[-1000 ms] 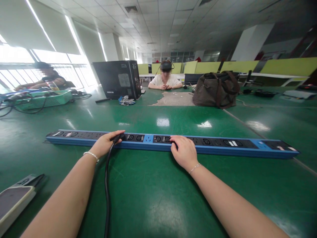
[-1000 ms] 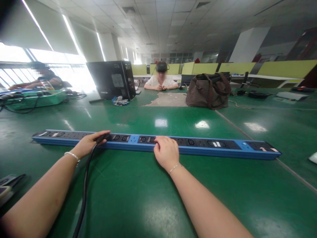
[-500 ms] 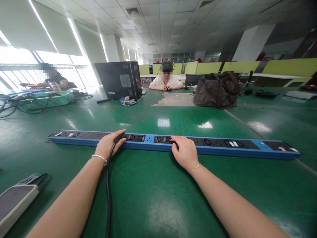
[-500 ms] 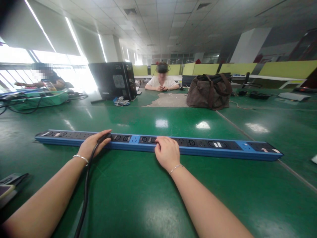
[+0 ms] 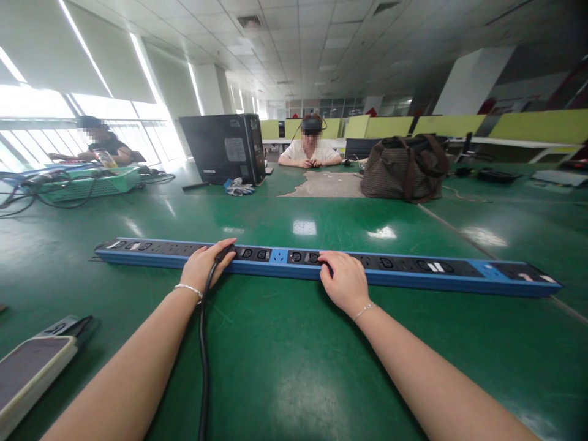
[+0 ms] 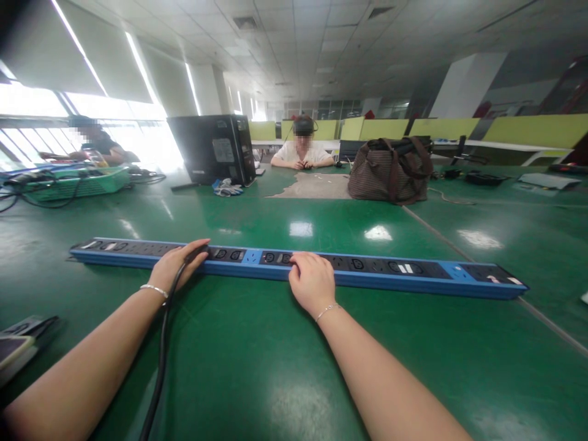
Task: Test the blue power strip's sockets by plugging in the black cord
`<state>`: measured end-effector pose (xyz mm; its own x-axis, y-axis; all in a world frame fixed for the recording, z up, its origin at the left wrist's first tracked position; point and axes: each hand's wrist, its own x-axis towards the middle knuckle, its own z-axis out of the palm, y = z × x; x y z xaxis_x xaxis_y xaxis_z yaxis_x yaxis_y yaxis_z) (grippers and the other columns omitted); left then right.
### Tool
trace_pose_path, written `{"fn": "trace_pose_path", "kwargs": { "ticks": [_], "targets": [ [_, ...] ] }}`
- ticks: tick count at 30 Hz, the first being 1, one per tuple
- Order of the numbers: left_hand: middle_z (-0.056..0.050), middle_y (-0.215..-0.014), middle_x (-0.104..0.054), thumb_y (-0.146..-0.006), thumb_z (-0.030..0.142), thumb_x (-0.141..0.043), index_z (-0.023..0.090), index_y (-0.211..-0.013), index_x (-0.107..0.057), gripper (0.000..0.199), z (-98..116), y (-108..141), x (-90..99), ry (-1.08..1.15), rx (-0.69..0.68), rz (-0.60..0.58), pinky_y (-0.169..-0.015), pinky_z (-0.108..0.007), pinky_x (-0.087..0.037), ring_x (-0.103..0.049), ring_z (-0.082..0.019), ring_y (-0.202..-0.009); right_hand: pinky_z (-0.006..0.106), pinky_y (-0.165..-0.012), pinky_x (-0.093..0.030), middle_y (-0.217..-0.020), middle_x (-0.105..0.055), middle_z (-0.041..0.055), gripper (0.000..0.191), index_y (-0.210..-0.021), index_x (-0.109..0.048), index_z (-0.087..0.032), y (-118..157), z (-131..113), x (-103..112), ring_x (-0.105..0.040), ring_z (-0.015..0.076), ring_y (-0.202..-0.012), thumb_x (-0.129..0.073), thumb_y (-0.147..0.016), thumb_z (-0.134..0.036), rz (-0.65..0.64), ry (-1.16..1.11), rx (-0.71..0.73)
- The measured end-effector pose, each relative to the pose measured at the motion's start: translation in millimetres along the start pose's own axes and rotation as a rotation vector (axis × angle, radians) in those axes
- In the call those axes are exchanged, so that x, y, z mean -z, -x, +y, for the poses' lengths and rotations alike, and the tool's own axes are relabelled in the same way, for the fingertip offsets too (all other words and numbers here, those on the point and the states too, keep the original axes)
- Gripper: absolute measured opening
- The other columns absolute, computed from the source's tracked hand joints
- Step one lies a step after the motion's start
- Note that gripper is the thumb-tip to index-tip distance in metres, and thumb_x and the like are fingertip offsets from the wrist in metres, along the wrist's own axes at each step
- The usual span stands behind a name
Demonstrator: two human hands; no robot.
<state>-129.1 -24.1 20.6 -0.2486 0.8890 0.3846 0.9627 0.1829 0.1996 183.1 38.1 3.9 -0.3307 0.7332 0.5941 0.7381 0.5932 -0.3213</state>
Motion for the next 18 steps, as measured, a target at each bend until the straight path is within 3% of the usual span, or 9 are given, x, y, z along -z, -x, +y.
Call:
{"fn": "trace_pose_path", "kwargs": {
  "ticks": [18],
  "targets": [
    [-0.001, -0.107, -0.069, -0.084, 0.045, -0.044, 0.03, -0.118, -0.058, 0.039, 3.9, 1.0, -3.6, 0.014, -0.012, 0.102, -0.091, -0.033, -0.045, -0.065, -0.02, -0.093, 0.036, -0.087, -0.038, -0.105, -0.068, 0.0014, 0.02, -0.09, -0.063, -0.023, 0.1, 1.2, -1.2, -0.058, 0.0194, -0.101, -0.046, -0.08, -0.018, 0.007, 0.004, 0.009]
  ]
}}
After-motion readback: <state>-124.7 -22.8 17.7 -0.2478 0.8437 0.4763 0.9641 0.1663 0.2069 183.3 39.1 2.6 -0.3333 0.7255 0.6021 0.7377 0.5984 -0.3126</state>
